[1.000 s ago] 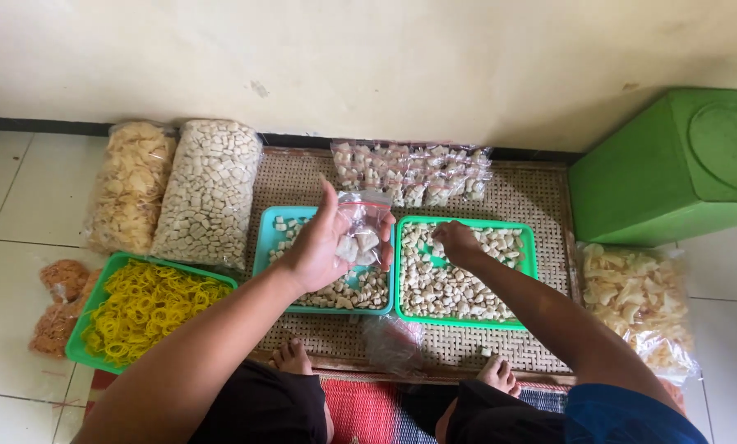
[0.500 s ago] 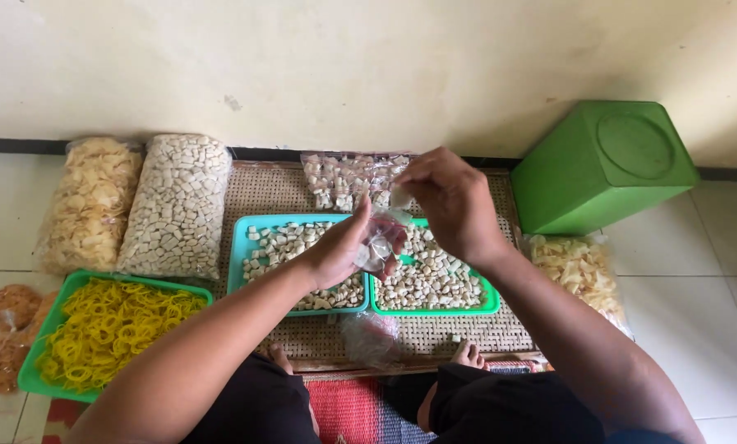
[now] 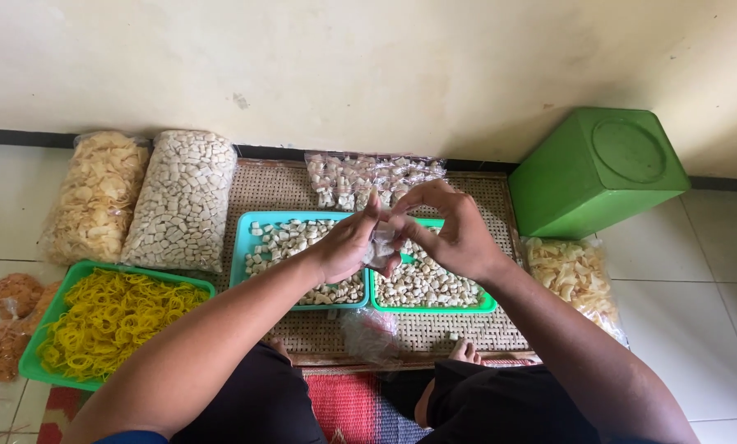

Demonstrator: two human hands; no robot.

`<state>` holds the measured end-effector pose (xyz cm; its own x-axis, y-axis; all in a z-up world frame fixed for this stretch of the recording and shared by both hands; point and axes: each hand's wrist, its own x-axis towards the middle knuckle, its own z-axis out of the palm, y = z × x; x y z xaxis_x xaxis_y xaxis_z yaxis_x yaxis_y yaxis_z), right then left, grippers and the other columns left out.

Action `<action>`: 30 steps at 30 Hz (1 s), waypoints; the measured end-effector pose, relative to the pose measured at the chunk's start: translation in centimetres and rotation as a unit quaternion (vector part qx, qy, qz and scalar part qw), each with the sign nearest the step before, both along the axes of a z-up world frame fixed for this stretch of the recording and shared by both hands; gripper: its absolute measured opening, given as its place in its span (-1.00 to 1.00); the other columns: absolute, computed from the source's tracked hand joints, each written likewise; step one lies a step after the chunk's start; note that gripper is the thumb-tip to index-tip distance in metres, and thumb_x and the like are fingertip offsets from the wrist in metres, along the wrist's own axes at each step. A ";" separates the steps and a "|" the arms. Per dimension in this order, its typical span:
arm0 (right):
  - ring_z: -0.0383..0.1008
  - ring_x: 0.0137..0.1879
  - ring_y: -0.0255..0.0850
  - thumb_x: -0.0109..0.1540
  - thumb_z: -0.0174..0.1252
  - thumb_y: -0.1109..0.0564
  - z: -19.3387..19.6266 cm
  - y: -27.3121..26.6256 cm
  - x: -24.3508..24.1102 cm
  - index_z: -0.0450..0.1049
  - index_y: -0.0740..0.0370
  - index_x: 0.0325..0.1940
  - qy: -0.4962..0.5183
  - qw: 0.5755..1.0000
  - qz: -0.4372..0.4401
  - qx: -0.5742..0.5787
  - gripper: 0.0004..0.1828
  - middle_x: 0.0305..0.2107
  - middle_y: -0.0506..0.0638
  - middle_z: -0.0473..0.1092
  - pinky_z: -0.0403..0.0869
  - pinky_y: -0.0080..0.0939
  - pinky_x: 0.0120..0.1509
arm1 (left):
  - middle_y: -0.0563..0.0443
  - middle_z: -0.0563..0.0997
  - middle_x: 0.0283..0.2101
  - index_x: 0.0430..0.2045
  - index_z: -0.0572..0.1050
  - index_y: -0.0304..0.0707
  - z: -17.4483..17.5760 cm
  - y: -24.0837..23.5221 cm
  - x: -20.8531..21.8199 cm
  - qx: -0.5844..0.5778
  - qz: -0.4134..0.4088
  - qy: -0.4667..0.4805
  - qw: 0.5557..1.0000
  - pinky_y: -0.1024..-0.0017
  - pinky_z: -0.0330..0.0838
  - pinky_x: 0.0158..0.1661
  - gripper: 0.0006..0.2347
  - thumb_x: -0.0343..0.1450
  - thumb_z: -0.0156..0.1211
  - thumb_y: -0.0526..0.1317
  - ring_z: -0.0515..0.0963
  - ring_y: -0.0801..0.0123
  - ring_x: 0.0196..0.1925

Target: The person sits on a mat and repeatedly scoops small white food pieces from green trays into small clear plastic bags. They seal each bag and place it in a growing stack. The person handles the food by hand and uses no tools.

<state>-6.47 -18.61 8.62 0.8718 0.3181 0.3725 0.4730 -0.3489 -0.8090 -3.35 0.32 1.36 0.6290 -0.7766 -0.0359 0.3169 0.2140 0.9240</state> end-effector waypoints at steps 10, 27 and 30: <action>0.54 -0.10 0.02 0.16 0.36 0.30 -0.1 0.2 0.3 0.61 0.30 -0.22 0.071 0.995 0.066 0.001 -0.88 -0.44 0.11 0.58 0.32 0.08 0.24 | -0.20 0.57 -0.34 -0.10 0.49 -0.28 -1.3 -0.4 0.5 0.018 0.005 -0.010 1.000 0.30 0.62 -0.34 -0.29 0.48 -0.54 0.36 0.55 0.23 -0.41; 0.54 -0.10 -0.06 0.25 0.25 0.30 -2.2 -0.8 1.1 0.54 0.33 -0.23 0.114 0.990 0.083 0.000 -0.96 -0.42 0.10 0.60 0.39 0.06 0.21 | -0.03 0.42 -0.46 -0.16 0.45 -0.43 -3.2 0.4 1.3 0.056 0.021 0.026 0.998 0.03 0.69 -0.28 -0.56 0.41 0.24 0.08 0.68 0.02 -0.40; 0.56 -0.07 -0.02 0.25 0.27 0.28 -2.2 -0.9 1.2 0.53 0.32 -0.18 0.084 0.994 0.073 0.011 -0.91 -0.37 0.14 0.58 0.40 0.03 0.21 | -0.13 0.51 -0.43 -0.25 0.44 -0.43 -1.5 0.4 1.0 0.064 0.029 0.036 0.997 0.07 0.71 -0.31 -0.62 0.39 0.31 -0.01 0.69 0.01 -0.38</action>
